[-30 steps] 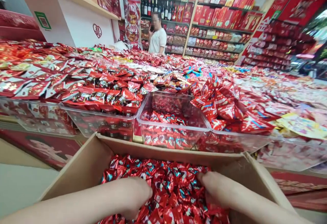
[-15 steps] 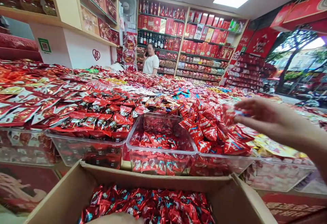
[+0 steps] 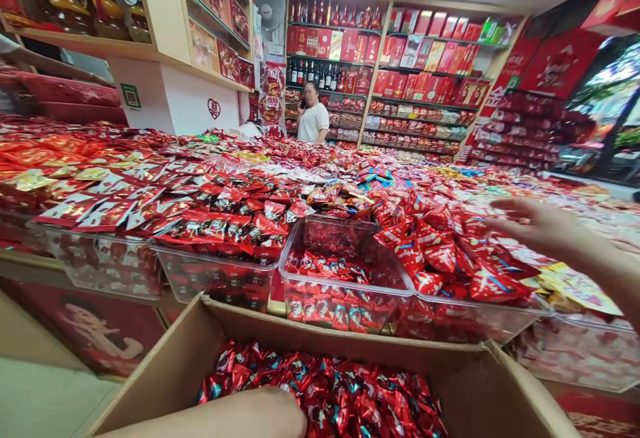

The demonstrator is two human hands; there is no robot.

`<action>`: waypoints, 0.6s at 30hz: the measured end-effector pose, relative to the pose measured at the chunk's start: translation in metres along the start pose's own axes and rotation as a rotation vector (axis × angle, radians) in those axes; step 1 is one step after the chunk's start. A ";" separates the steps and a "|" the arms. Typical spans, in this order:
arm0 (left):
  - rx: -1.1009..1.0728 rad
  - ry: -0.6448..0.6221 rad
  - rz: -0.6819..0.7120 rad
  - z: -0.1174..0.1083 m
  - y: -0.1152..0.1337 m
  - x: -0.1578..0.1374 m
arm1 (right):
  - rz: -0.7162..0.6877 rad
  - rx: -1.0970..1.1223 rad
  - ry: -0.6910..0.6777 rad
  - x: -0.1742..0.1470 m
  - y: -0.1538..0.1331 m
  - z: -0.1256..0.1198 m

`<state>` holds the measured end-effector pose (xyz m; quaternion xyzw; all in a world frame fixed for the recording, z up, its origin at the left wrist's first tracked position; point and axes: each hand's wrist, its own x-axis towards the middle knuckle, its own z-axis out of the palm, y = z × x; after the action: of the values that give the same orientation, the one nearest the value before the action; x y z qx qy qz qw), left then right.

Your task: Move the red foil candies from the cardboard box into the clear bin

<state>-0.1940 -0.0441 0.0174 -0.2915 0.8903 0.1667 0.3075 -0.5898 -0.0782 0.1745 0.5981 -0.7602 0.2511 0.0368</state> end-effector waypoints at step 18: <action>-1.269 0.461 0.009 -0.019 0.009 0.008 | 0.057 1.199 -1.219 -0.185 -0.135 0.177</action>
<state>-0.2138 -0.0497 0.0276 -0.4400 0.6641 0.5921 -0.1220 -0.3695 -0.0097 -0.0002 0.5275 -0.4007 0.2462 -0.7074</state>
